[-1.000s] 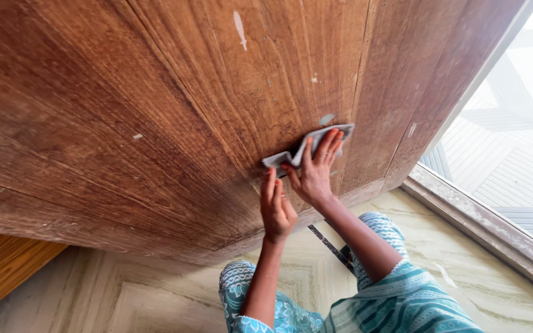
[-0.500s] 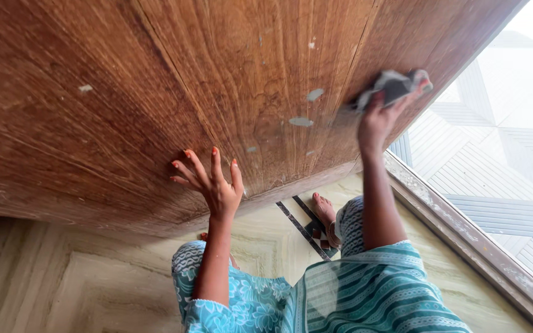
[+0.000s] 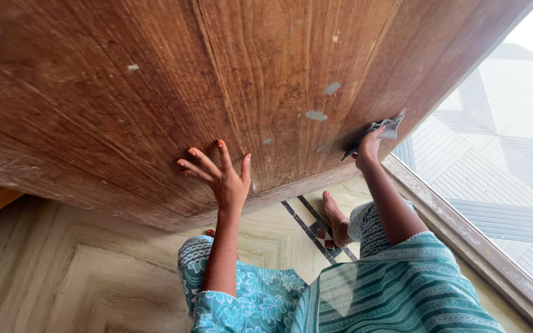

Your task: The person sits on the floor and wipes the surface of a wooden door using a gray cloth. They move the cloth back and forth across the door, focusing on different areas to clean the surface.

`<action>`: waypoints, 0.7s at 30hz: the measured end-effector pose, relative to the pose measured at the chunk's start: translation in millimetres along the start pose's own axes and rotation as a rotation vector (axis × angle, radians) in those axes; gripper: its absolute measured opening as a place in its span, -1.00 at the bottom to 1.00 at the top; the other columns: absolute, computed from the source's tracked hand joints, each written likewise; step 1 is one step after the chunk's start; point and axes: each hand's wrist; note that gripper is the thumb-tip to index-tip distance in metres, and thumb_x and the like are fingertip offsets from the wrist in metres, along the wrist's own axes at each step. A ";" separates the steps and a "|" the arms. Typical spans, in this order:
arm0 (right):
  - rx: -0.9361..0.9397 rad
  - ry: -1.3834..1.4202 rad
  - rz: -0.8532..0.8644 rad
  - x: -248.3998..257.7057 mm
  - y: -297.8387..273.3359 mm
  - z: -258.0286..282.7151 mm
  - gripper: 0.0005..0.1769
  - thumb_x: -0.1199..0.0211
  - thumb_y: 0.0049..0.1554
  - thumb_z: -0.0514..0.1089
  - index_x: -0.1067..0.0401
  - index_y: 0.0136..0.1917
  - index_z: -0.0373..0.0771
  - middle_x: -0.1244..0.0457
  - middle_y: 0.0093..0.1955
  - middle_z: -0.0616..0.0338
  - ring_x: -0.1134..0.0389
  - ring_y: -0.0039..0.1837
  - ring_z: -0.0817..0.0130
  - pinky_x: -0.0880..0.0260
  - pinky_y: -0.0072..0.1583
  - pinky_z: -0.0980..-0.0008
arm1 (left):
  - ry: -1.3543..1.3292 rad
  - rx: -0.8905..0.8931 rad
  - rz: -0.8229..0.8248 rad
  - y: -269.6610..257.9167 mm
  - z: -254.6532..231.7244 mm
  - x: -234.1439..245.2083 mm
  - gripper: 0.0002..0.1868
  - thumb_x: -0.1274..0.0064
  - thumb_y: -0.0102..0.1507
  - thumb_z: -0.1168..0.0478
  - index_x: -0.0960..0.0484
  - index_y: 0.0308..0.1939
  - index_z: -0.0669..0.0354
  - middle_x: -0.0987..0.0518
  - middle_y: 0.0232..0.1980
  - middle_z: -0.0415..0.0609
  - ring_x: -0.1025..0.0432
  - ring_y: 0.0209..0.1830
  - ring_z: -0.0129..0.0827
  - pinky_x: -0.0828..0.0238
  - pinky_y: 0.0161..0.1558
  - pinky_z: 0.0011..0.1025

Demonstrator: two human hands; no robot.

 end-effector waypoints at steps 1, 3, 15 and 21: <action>-0.025 -0.009 0.008 -9.1 -5.5 -7.5 0.05 0.45 0.11 0.66 0.02 0.60 0.00 -0.11 0.54 0.07 -0.18 0.39 0.01 -0.27 0.12 -0.19 | 0.003 0.005 0.005 0.7 0.4 0.1 0.01 -0.17 0.37 -0.25 0.19 0.69 -0.36 0.54 0.68 0.31 0.69 0.59 0.56 0.51 0.32 0.75; 0.032 0.002 0.020 -26.9 -20.2 -22.3 0.08 0.43 0.11 0.65 0.09 0.63 -0.08 -0.07 0.57 -0.05 -0.17 0.46 -0.12 -0.28 0.21 -0.26 | 0.014 -0.002 0.006 1.5 1.8 0.3 0.01 -0.16 0.37 -0.25 0.18 0.69 -0.35 0.54 0.67 0.33 0.69 0.58 0.56 0.52 0.31 0.75; 1.142 -0.429 -0.004 -97.8 -213.7 -46.1 0.09 0.20 0.38 0.34 0.70 0.66 -0.44 0.77 0.63 -0.59 0.70 0.66 -0.65 0.51 0.60 -0.48 | 0.007 0.016 0.001 -7.1 -4.2 -4.7 -0.03 -0.12 0.40 -0.21 0.18 0.69 -0.30 0.53 0.67 0.37 0.66 0.60 0.57 0.52 0.34 0.73; 1.536 -0.610 -0.011 -104.0 -245.3 -36.3 0.10 -0.26 0.29 0.05 0.50 0.72 -0.10 0.69 0.66 -0.51 0.72 0.65 -0.61 0.50 0.52 -0.58 | 0.017 -0.006 -0.008 -6.6 0.6 -8.2 -0.02 -0.13 0.39 -0.22 0.19 0.69 -0.31 0.55 0.67 0.35 0.66 0.59 0.59 0.48 0.34 0.74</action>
Point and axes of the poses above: each hand's wrist, its own y-axis towards the middle knuckle, its own x-axis out of the back of the hand, z = x × y
